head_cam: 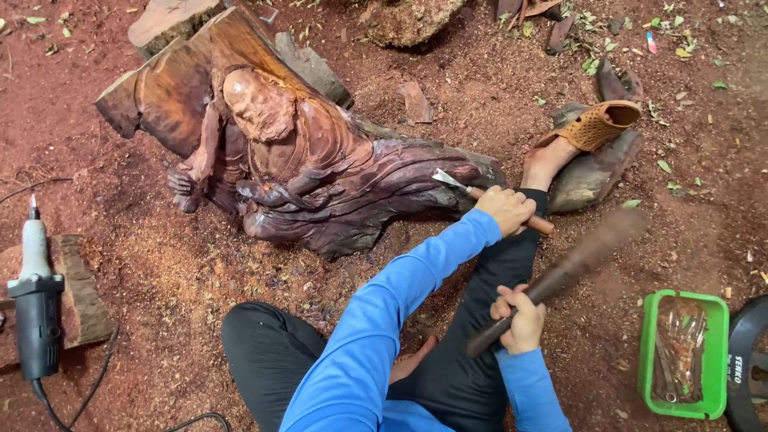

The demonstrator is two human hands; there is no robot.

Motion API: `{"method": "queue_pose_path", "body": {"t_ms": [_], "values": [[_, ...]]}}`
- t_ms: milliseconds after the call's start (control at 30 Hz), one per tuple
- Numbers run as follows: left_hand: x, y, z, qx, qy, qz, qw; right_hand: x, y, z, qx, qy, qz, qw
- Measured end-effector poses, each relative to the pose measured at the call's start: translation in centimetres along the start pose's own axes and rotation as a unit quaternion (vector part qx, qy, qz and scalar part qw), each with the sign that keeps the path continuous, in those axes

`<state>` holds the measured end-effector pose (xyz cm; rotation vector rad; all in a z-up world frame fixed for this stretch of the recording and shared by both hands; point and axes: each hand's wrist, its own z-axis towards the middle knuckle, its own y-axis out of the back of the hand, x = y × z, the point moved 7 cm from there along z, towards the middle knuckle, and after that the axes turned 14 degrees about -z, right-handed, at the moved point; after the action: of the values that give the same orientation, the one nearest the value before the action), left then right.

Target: Carving details into a wooden statue using a mallet and chisel while sitting on the ground.

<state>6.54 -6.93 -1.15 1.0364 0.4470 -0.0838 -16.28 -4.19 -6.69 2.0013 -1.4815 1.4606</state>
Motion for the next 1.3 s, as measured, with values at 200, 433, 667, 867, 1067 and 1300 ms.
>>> {"method": "queue_pose_path", "body": {"t_ms": [200, 433, 667, 867, 1067, 1300], "values": [[1.9, -4.3, 0.1, 0.028, 0.036, 0.017, 0.999, 0.6, -0.7, -0.2, -0.026, 0.012, -0.152, 0.988], [0.9, 3.2, -2.0, -0.080, 0.063, 0.039, 0.994, 0.6, 0.1, -1.6, 0.063, -0.032, -0.243, 0.967], [-3.9, 3.9, -1.6, -0.149, -0.053, -0.015, 0.987, 1.9, 5.0, -1.4, 0.042, 0.009, -0.184, 0.982], [-1.0, 2.4, 0.0, -0.125, 0.001, -0.022, 0.992, 5.8, 4.4, 0.2, 0.047, 0.074, -0.068, 0.994], [-1.8, 6.2, -0.2, -0.161, -0.026, 0.013, 0.987, 4.4, 1.7, 2.1, 0.079, 0.013, -0.296, 0.952], [0.4, 3.3, 0.7, -0.187, 0.003, 0.001, 0.982, 6.1, -0.6, 3.3, 0.069, 0.025, -0.129, 0.989]]}}
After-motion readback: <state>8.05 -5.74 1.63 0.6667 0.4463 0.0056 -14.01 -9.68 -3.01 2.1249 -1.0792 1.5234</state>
